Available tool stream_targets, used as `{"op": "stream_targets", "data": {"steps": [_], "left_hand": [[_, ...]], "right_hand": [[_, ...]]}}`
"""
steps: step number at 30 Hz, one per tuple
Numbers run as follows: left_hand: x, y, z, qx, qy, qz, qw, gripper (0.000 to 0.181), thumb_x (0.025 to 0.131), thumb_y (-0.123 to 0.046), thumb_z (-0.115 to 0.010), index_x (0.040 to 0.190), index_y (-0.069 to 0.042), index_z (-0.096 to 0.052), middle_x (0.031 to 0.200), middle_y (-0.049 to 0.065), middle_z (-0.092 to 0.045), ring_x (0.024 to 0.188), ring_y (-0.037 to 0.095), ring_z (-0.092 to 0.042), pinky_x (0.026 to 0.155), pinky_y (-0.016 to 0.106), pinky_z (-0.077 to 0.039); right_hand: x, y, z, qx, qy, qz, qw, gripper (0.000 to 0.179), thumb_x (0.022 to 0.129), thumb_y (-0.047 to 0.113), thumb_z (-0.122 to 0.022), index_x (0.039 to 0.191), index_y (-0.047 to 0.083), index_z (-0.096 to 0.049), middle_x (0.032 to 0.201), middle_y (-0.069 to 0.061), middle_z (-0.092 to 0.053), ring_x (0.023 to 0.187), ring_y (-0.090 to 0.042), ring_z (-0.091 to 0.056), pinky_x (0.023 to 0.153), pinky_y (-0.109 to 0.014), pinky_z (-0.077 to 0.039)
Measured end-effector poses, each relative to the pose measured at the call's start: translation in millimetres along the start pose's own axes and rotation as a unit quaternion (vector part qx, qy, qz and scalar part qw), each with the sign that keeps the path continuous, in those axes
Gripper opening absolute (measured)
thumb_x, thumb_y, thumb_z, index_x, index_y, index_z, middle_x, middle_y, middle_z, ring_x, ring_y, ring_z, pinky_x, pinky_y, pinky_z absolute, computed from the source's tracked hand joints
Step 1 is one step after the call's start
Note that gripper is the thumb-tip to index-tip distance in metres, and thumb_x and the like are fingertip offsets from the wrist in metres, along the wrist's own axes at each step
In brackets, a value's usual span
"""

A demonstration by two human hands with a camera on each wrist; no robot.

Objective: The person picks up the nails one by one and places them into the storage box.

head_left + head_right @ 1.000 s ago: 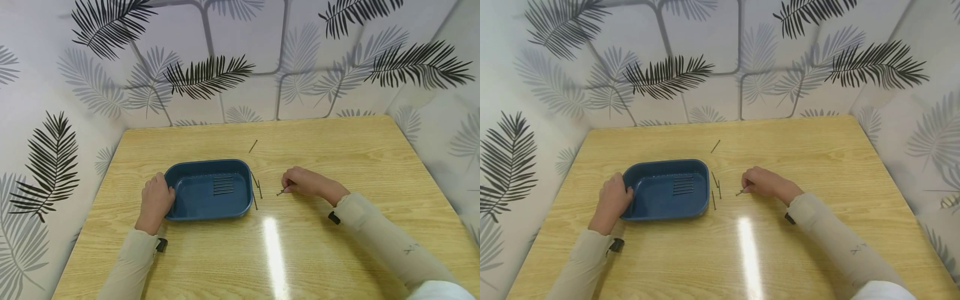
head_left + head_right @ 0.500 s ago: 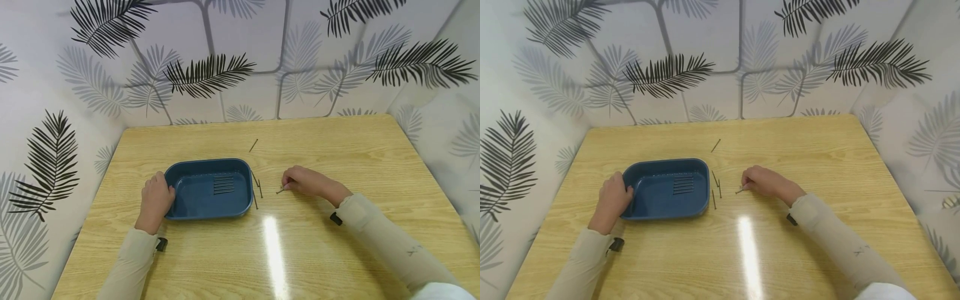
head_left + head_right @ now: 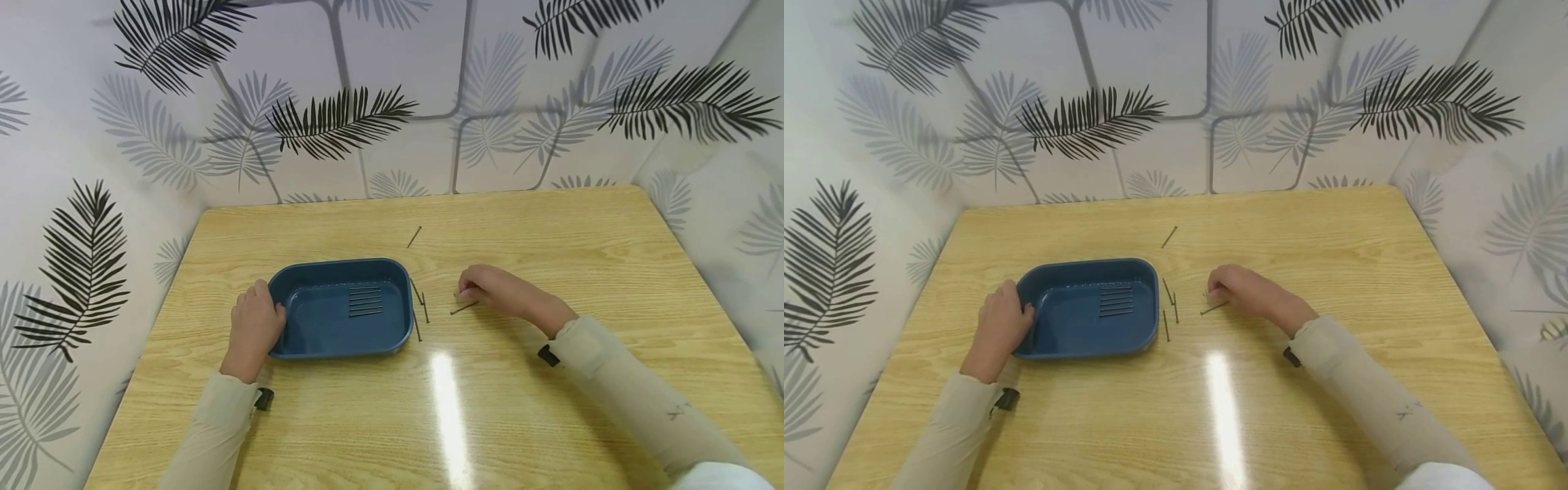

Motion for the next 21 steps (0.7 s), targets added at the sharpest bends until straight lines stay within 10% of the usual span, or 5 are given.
{"op": "stream_targets", "data": {"steps": [21], "left_hand": [[1.0, 1.3, -1.6, -0.001, 0.012, 0.008, 0.9999, 0.022, 0.088, -0.011, -0.054, 0.092, 0.007, -0.043, 0.081, 0.02, -0.047, 0.075, 0.037, -0.047, 0.061, 0.046, -0.037]], "right_hand": [[11.4, 46.0, 17.5, -0.03, -0.056, 0.062, 0.9961, 0.007, 0.092, 0.015, -0.056, 0.096, 0.011, -0.06, 0.091, 0.003, -0.056, 0.083, -0.012, -0.051, 0.075, -0.032, -0.042]]}}
Point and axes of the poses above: each hand's wrist, its own x-axis towards the middle knuckle, its own z-axis out of the back of the hand, y = z × x, the point moved 9 cm from there along x, towards the middle knuckle
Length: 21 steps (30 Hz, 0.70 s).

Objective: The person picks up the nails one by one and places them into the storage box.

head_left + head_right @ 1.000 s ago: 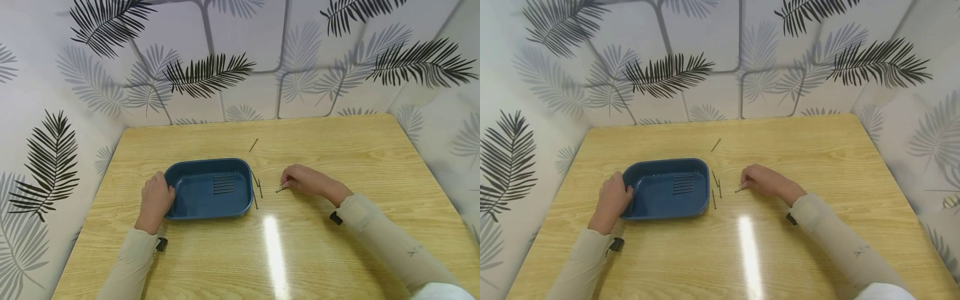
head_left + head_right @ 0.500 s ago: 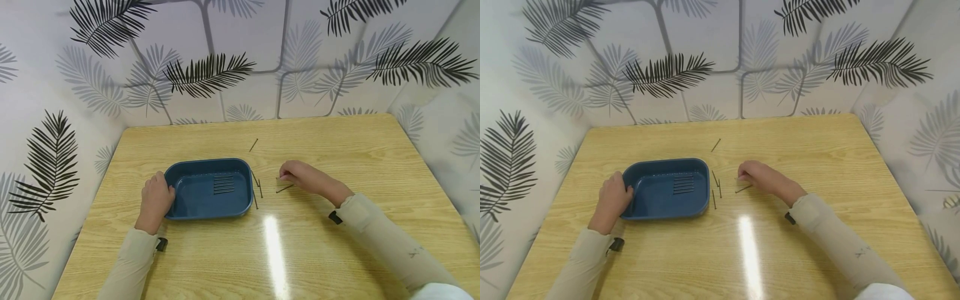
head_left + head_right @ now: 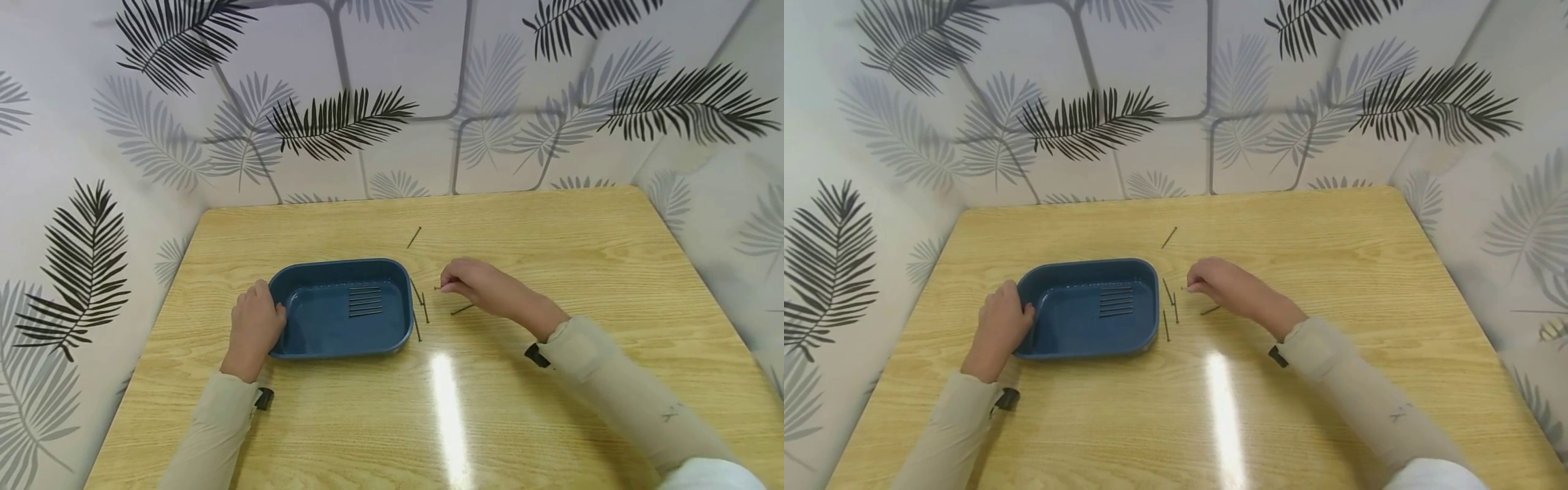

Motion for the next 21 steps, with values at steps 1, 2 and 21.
{"op": "stream_targets", "data": {"steps": [1, 2, 21], "left_hand": [[0.1, 0.0, 0.1, -0.001, 0.001, 0.001, 1.0, 0.022, 0.088, -0.011, -0.054, 0.092, 0.007, -0.043, 0.081, 0.02, -0.047, 0.075, 0.036, -0.047, 0.061, 0.046, -0.037], [0.0, -0.1, 0.3, -0.001, 0.001, 0.001, 1.0, 0.022, 0.088, -0.011, -0.054, 0.092, 0.007, -0.043, 0.081, 0.02, -0.047, 0.075, 0.037, -0.047, 0.061, 0.046, -0.037], [-0.3, 0.8, -0.2, -0.002, -0.003, 0.005, 1.0, 0.022, 0.088, -0.012, -0.055, 0.093, 0.006, -0.043, 0.082, 0.02, -0.047, 0.075, 0.036, -0.046, 0.063, 0.046, -0.037]], "right_hand": [[1.7, 2.6, 0.4, 0.0, -0.002, 0.003, 1.0, 0.007, 0.092, 0.015, -0.056, 0.096, 0.011, -0.06, 0.092, 0.003, -0.056, 0.083, -0.012, -0.051, 0.075, -0.032, -0.042], [3.4, 5.2, 0.8, 0.0, -0.004, 0.005, 1.0, 0.007, 0.092, 0.015, -0.056, 0.096, 0.011, -0.06, 0.092, 0.003, -0.057, 0.084, -0.012, -0.051, 0.076, -0.032, -0.043], [43.5, 62.2, -14.0, 0.012, 0.008, 0.048, 0.9987, 0.009, 0.093, 0.017, -0.055, 0.097, 0.012, -0.061, 0.092, 0.004, -0.056, 0.082, -0.008, -0.049, 0.075, -0.025, -0.042]]}}
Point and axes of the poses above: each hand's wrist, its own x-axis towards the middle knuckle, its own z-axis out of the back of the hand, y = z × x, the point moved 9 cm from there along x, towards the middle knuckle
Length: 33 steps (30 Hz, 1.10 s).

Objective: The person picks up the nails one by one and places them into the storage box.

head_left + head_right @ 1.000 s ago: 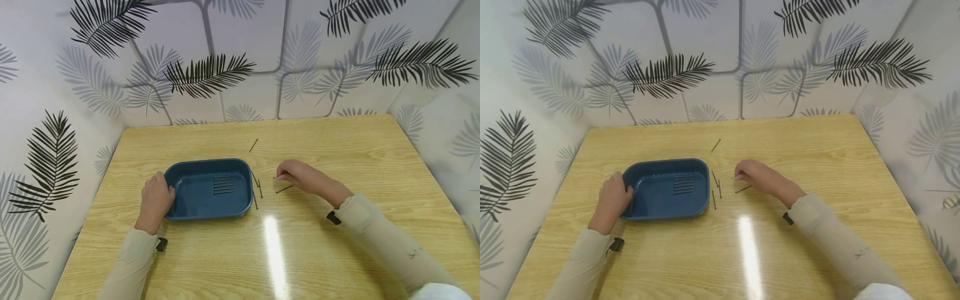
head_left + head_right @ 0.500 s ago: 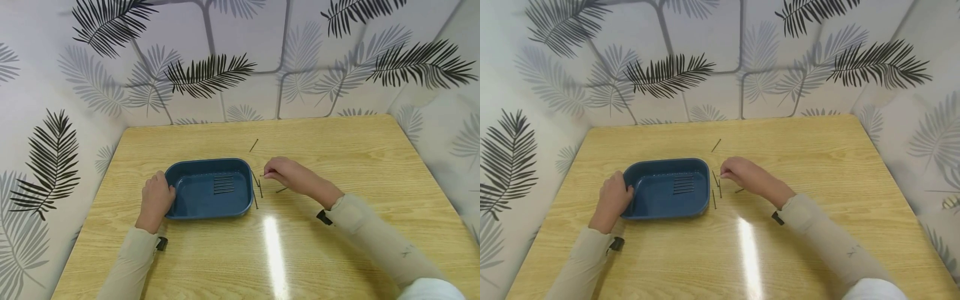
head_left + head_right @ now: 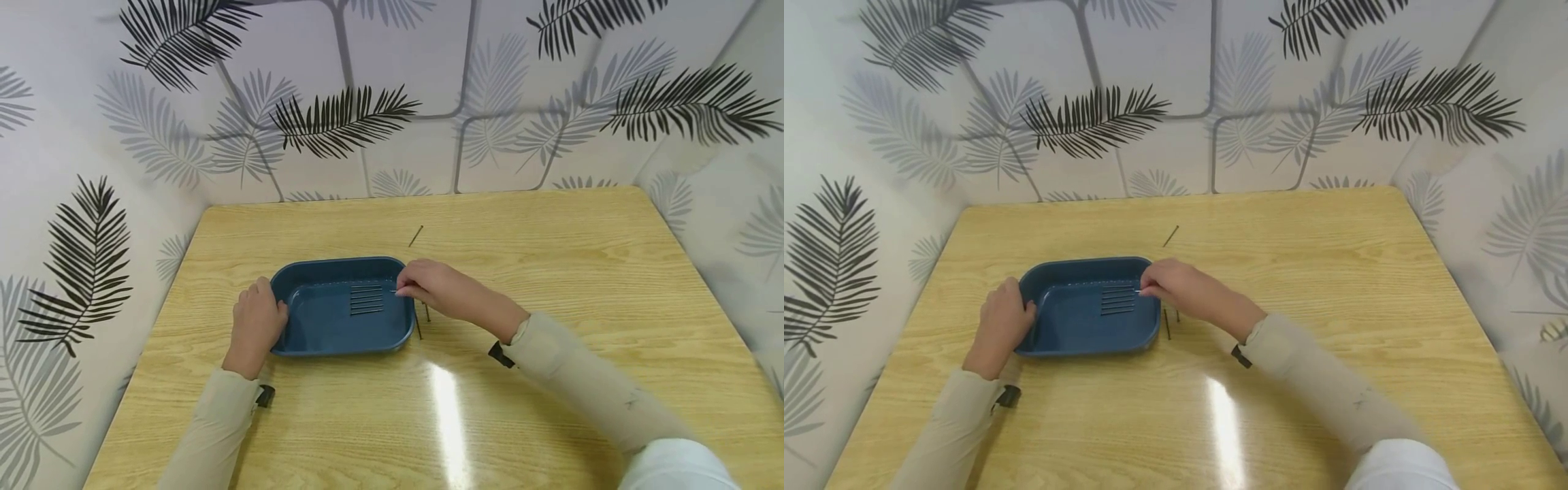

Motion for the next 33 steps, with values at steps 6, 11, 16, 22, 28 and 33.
{"op": "stream_targets", "data": {"steps": [6, 11, 16, 22, 28, 33], "left_hand": [[-0.1, -0.4, -0.2, 0.002, -0.001, -0.002, 1.0, 0.023, 0.087, -0.011, -0.055, 0.094, 0.007, -0.044, 0.083, 0.021, -0.048, 0.076, 0.037, -0.047, 0.063, 0.047, -0.037], [-0.2, 0.0, 0.4, 0.0, 0.0, 0.0, 1.0, 0.023, 0.087, -0.011, -0.055, 0.094, 0.007, -0.044, 0.083, 0.022, -0.048, 0.077, 0.037, -0.048, 0.063, 0.047, -0.037], [-0.6, -0.1, 0.4, 0.0, 0.0, -0.001, 1.0, 0.023, 0.087, -0.011, -0.055, 0.094, 0.008, -0.044, 0.083, 0.022, -0.048, 0.077, 0.037, -0.048, 0.063, 0.047, -0.037], [0.0, 0.3, -0.2, -0.001, 0.002, 0.001, 1.0, 0.023, 0.087, -0.011, -0.055, 0.093, 0.007, -0.044, 0.082, 0.021, -0.048, 0.077, 0.037, -0.048, 0.063, 0.047, -0.037], [0.6, 0.9, -0.7, -0.003, 0.002, 0.002, 1.0, 0.022, 0.087, -0.012, -0.056, 0.092, 0.006, -0.044, 0.081, 0.02, -0.048, 0.076, 0.037, -0.048, 0.063, 0.046, -0.036], [0.6, 0.2, -0.2, -0.001, -0.002, -0.001, 1.0, 0.022, 0.087, -0.012, -0.056, 0.092, 0.006, -0.043, 0.081, 0.02, -0.047, 0.075, 0.037, -0.048, 0.062, 0.046, -0.036]], "right_hand": [[13.5, 12.8, -13.4, -0.005, 0.028, 0.008, 0.9996, 0.009, 0.094, 0.017, -0.054, 0.099, 0.012, -0.06, 0.093, 0.004, -0.056, 0.081, -0.008, -0.049, 0.074, -0.024, -0.042], [25.3, 18.5, -25.6, -0.016, 0.052, 0.007, 0.9985, 0.011, 0.094, 0.02, -0.054, 0.099, 0.013, -0.061, 0.093, 0.005, -0.058, 0.081, -0.007, -0.051, 0.074, -0.021, -0.043], [34.6, 23.4, -34.5, -0.013, 0.068, 0.008, 0.9976, 0.011, 0.094, 0.019, -0.054, 0.1, 0.013, -0.062, 0.094, 0.005, -0.059, 0.083, -0.008, -0.051, 0.075, -0.022, -0.043], [42.2, 26.0, -44.8, -0.035, 0.068, 0.025, 0.9967, 0.01, 0.095, 0.02, -0.053, 0.098, 0.014, -0.061, 0.094, 0.006, -0.058, 0.083, -0.006, -0.05, 0.075, -0.02, -0.042], [47.9, 27.1, -55.9, -0.066, 0.065, 0.048, 0.9945, 0.011, 0.094, 0.02, -0.055, 0.097, 0.013, -0.063, 0.094, 0.003, -0.06, 0.083, -0.009, -0.053, 0.075, -0.022, -0.043], [53.6, 20.7, -71.6, -0.079, 0.082, 0.043, 0.9926, 0.012, 0.093, 0.023, -0.056, 0.096, 0.014, -0.064, 0.093, 0.005, -0.061, 0.083, -0.006, -0.055, 0.073, -0.019, -0.043]]}}
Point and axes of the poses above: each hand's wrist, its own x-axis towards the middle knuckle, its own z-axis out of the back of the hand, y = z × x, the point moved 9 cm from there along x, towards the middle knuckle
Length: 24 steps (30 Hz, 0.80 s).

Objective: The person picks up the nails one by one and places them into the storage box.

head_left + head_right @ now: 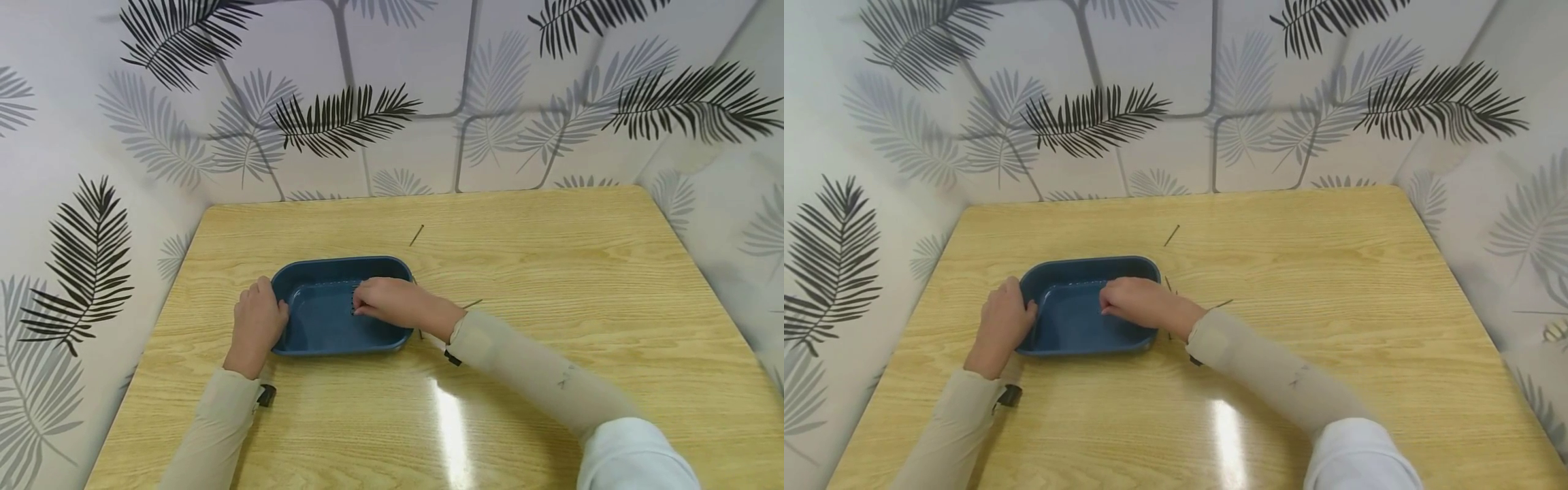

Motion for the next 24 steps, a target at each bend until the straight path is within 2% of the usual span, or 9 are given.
{"op": "stream_targets", "data": {"steps": [6, 14, 24], "left_hand": [[-0.4, -1.2, 1.0, 0.001, -0.002, -0.001, 1.0, 0.023, 0.087, -0.012, -0.056, 0.093, 0.007, -0.044, 0.081, 0.02, -0.047, 0.075, 0.037, -0.048, 0.062, 0.046, -0.037], [0.0, 0.0, 1.4, 0.003, -0.007, -0.003, 1.0, 0.023, 0.087, -0.011, -0.056, 0.093, 0.007, -0.044, 0.081, 0.021, -0.048, 0.075, 0.037, -0.048, 0.062, 0.047, -0.037], [0.1, 0.2, 1.3, 0.009, -0.021, -0.009, 0.9997, 0.021, 0.086, -0.011, -0.056, 0.088, 0.005, -0.043, 0.078, 0.02, -0.048, 0.072, 0.037, -0.049, 0.059, 0.046, -0.037]], "right_hand": [[5.5, -3.8, -14.8, -0.007, 0.028, -0.016, 0.9995, 0.012, 0.093, 0.025, -0.056, 0.093, 0.016, -0.064, 0.09, 0.007, -0.061, 0.079, -0.004, -0.054, 0.071, -0.019, -0.043], [8.7, -6.0, -19.3, -0.036, 0.039, -0.046, 0.9975, 0.012, 0.092, 0.026, -0.057, 0.091, 0.017, -0.065, 0.087, 0.006, -0.062, 0.077, -0.005, -0.055, 0.069, -0.02, -0.043], [13.6, -8.5, -26.6, -0.068, 0.051, -0.061, 0.9945, 0.013, 0.092, 0.026, -0.058, 0.087, 0.017, -0.065, 0.082, 0.006, -0.06, 0.068, -0.004, -0.05, 0.063, -0.019, -0.042]]}}
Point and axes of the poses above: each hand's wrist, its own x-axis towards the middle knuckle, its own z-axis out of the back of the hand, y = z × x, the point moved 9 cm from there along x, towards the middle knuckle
